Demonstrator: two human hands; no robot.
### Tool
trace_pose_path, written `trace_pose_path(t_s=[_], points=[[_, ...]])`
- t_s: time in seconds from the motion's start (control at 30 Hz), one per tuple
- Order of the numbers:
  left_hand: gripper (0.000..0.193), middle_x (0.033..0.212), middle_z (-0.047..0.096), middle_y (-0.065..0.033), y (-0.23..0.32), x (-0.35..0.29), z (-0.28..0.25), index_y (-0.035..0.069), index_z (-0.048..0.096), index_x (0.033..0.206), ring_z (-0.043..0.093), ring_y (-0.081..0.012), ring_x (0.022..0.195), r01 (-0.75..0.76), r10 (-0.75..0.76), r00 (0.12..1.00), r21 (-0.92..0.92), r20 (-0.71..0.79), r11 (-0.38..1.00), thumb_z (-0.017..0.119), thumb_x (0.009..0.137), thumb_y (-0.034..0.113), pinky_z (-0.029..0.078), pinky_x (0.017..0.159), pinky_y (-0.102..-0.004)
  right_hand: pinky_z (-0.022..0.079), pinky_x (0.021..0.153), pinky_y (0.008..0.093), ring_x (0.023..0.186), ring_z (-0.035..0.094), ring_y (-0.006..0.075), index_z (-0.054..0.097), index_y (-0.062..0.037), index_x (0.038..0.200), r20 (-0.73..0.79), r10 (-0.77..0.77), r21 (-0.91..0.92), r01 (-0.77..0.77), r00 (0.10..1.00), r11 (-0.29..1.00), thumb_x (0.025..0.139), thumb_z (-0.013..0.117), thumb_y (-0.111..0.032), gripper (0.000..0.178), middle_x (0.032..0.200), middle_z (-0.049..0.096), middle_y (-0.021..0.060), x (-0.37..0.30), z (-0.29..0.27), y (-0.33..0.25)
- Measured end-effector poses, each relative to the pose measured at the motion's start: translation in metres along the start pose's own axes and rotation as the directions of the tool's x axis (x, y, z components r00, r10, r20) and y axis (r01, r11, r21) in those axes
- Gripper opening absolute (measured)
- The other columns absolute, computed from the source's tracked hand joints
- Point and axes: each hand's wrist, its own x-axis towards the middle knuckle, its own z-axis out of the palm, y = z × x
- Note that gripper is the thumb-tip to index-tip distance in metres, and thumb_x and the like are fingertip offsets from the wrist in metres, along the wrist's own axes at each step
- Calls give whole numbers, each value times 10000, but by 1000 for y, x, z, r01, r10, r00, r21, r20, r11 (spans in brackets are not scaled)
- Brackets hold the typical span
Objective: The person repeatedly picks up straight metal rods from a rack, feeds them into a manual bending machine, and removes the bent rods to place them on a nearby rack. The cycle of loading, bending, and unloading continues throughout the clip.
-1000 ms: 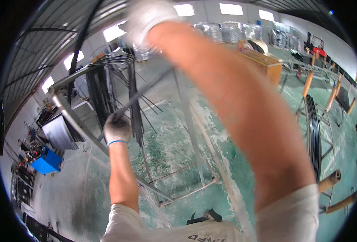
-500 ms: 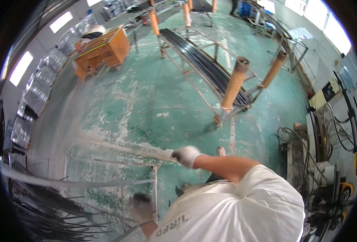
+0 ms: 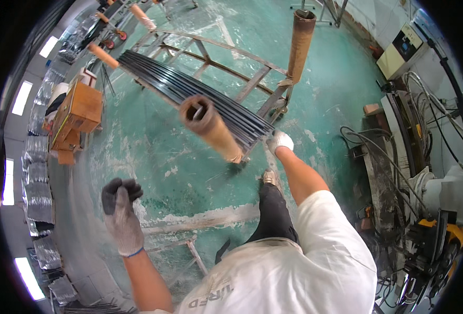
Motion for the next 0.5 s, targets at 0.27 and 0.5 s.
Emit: trace_pose_path(t_s=[0.27,0.5], points=[[259,1209,719,-122,-67,125,223,-26,657,1273,685,-200,1104,34,-81,984,276,160,961,724,1067,115,532,1042,-351,608,1051,451,1230,765,351,779,-30,1326,246,68,-18,-65,967,998,797,910,-547,751,1319,794,197,170,21,-44],[254,1244,729,-137,-67,124,252,-29,680,1263,662,-205,1175,110,-134,989,314,56,943,719,1048,100,494,1090,-370,615,978,451,1104,789,342,777,56,1266,511,28,59,-67,859,996,743,1002,-435,753,1239,804,215,237,28,-35]])
